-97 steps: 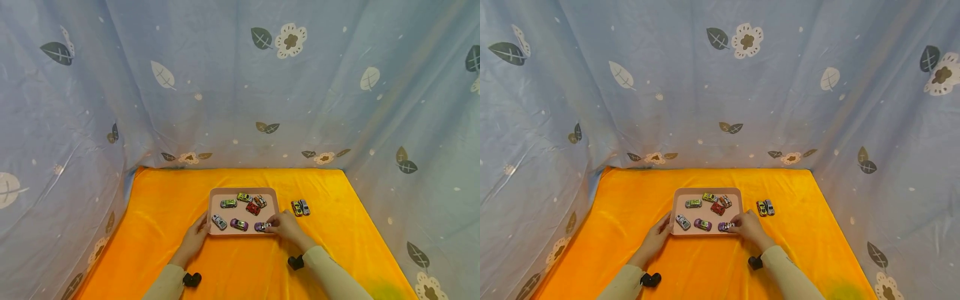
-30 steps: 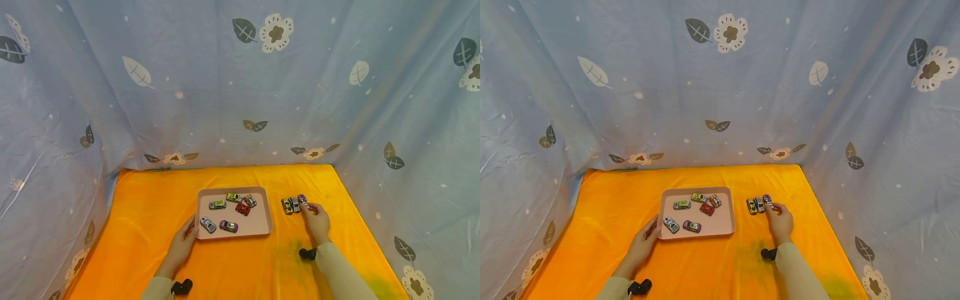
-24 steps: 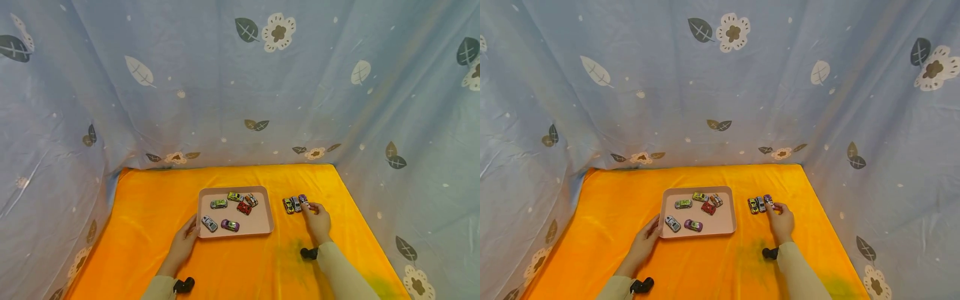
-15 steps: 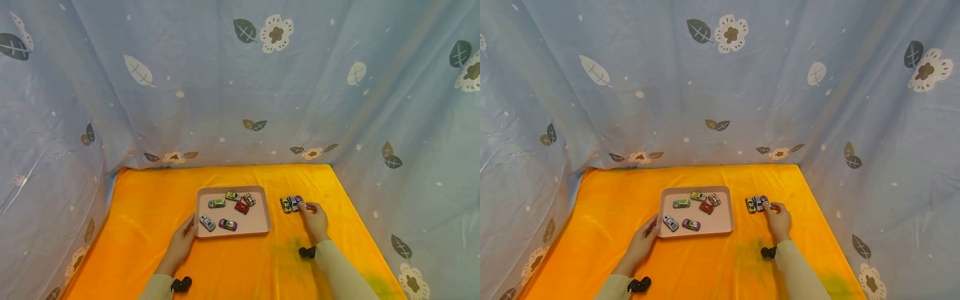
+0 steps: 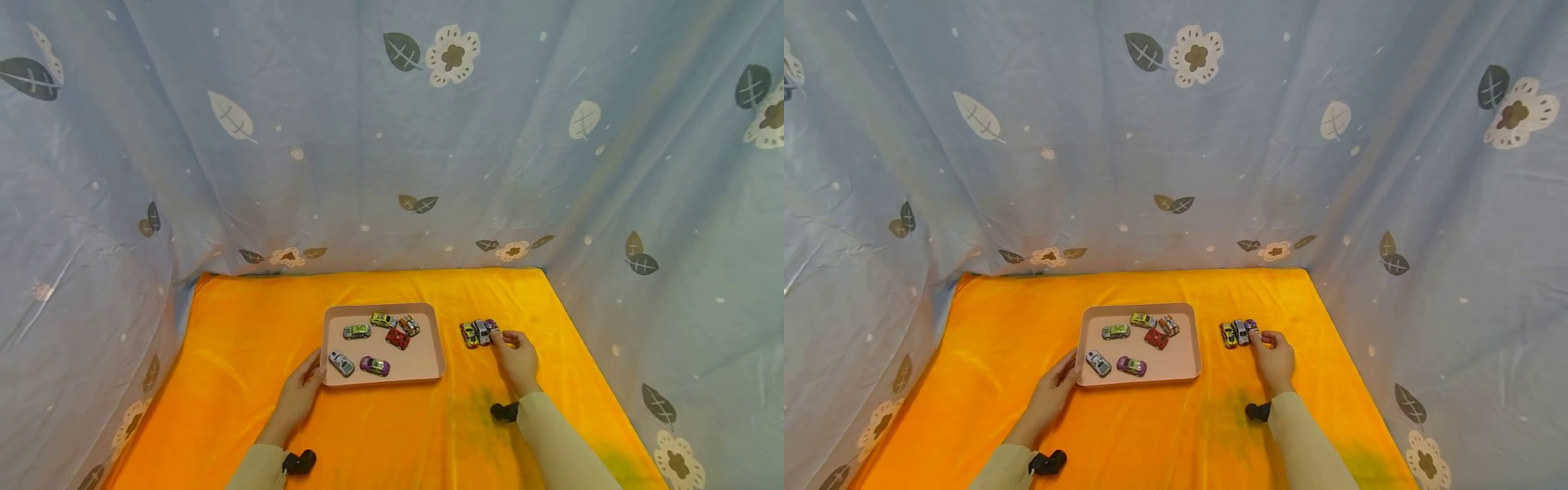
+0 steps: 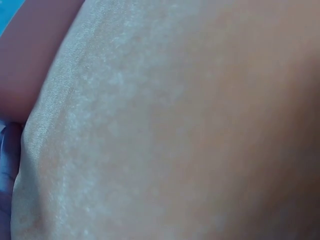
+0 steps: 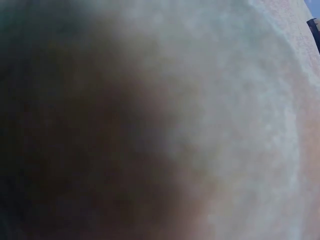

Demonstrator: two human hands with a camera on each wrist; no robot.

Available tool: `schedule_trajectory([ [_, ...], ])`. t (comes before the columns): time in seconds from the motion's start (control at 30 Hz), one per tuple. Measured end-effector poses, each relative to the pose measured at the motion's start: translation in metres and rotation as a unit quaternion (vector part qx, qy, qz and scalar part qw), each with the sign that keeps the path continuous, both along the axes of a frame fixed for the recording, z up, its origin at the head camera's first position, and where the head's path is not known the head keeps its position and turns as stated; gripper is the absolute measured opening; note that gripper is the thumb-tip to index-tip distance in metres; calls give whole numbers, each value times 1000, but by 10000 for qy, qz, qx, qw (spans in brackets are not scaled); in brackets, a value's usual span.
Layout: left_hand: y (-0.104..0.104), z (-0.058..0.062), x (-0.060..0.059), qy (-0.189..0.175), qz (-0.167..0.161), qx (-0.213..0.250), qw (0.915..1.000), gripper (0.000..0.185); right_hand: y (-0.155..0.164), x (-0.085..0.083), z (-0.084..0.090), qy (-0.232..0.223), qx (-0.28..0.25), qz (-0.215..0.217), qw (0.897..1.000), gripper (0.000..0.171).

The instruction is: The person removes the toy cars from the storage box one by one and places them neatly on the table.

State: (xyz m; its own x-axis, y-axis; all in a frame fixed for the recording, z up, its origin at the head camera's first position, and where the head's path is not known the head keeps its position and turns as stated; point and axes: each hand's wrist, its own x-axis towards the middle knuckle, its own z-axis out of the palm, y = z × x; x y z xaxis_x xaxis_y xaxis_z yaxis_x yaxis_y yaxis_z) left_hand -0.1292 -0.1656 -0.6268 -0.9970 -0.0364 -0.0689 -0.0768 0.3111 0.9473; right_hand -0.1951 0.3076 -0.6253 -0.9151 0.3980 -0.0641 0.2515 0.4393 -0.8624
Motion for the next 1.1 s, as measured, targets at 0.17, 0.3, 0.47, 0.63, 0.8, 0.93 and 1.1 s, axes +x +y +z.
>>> schedule_trajectory([
  [0.17, 0, -2, -1, -11, -14, -4, 10000, 52, -1, -1, 1, 91, 79, -84, 9999, 63],
  [0.3, 1, -1, 0, -18, -41, 16, 10000, 52, -1, 0, 2, 60, 107, -94, 9999, 64],
  [0.47, 0, -2, 1, 14, -68, 44, 10000, 52, -1, 1, 1, -99, -90, -126, 9998, 67],
  [0.63, 0, -3, 1, 100, -20, 23, 9999, 52, 4, -2, 4, 82, -415, -54, 9991, 71],
  [0.8, 1, -2, 3, 49, -13, -10, 10000, 52, -2, 2, 13, 204, -458, 130, 9987, 71],
  [0.93, 0, 1, 5, -17, -24, -37, 10000, 52, -21, 3, 26, 353, -233, 495, 9979, 63],
  [1.1, -1, 2, 2, 43, -127, -63, 9999, 52, -51, -4, 41, 637, -158, 1108, 9917, 64],
])
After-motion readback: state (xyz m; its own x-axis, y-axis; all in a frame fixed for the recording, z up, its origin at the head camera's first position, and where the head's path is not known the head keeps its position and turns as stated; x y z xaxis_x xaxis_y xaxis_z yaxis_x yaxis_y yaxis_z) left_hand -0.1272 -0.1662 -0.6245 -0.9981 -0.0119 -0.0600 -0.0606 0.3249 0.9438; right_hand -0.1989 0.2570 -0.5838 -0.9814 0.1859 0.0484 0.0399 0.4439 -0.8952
